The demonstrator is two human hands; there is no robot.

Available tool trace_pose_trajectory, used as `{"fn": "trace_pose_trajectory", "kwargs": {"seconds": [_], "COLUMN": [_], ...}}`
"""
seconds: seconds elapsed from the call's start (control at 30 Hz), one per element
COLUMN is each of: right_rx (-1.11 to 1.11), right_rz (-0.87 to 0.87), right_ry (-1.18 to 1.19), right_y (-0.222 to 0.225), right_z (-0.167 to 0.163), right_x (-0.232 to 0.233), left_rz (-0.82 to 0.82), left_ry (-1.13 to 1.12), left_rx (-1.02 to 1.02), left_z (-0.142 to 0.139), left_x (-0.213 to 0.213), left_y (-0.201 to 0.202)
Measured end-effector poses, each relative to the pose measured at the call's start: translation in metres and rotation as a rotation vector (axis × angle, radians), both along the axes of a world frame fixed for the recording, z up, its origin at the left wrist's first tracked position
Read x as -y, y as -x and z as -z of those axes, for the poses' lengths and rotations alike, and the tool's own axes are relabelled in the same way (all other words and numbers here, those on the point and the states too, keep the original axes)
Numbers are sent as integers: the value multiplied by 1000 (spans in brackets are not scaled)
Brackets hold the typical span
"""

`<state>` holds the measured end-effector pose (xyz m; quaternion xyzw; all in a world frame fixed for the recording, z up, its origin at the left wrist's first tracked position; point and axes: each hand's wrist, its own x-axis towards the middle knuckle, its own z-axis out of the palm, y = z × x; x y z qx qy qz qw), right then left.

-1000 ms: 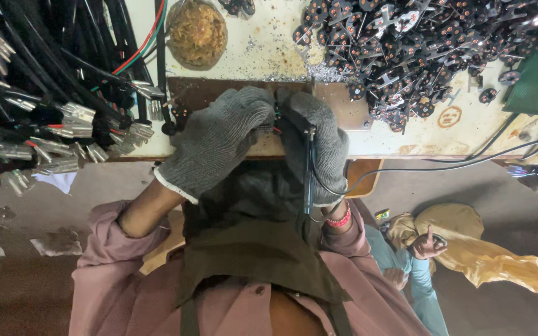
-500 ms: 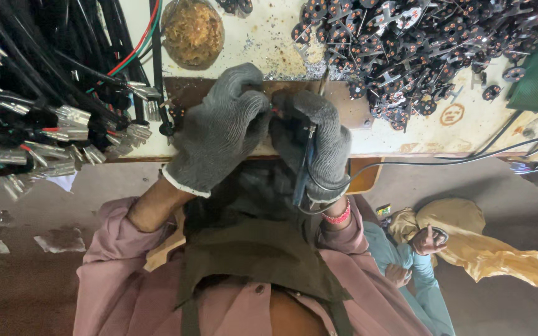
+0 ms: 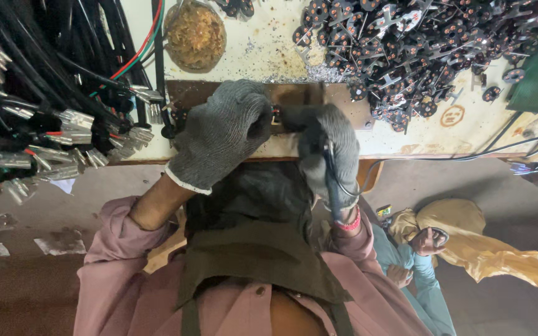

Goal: The person sits at a workbench assembling electrical connectors. They hold a wire in one hand and a soldering iron in the other, soldering the wire ends onto metal connector plugs, then setting finished connectors aside and picking up the next wire to repeat the process.

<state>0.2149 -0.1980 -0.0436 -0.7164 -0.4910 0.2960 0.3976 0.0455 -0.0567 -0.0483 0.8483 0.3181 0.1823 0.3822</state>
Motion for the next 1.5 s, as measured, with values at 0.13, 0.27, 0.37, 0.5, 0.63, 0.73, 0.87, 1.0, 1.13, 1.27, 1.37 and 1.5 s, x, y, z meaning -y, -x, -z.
{"fn": "trace_pose_trajectory", "kwargs": {"seconds": [0.13,0.27,0.37,0.5,0.63,0.73,0.87,1.0,1.13,1.27,1.37,1.5], "right_rx": [296,271,250,244,224,271,297,244,188,138,166,164], "right_rz": [9,-52,-89,-200,-253,-233,-163,-142,-118,-87,-56,-83], "right_ry": [-97,-120,-140,-187,-191,-227,-246,-217,-199,-180,-157,-164], "right_y": [4,8,6,1,-3,-2,2,2,2,3,3,-1], "right_z": [9,21,19,8,0,2,8,10,9,11,15,18], "right_x": [21,27,24,13,8,8,11,12,14,19,24,27], "left_rz": [28,26,31,50,89,68,55,67,74,55,45,45], "left_ry": [11,28,27,67,-47,-54,-48,-94,-46,-40,-47,-35], "left_rx": [2,-19,-58,-109,-78,-49,-54,-39,-83,-71,-66,-89], "left_z": [2,2,1,-5,-6,-4,0,-1,-3,-5,-3,-1], "left_x": [0,0,0,2,2,2,3,2,1,2,2,3], "left_y": [1,1,-1,2,0,-1,-1,0,0,-2,-4,-3]}}
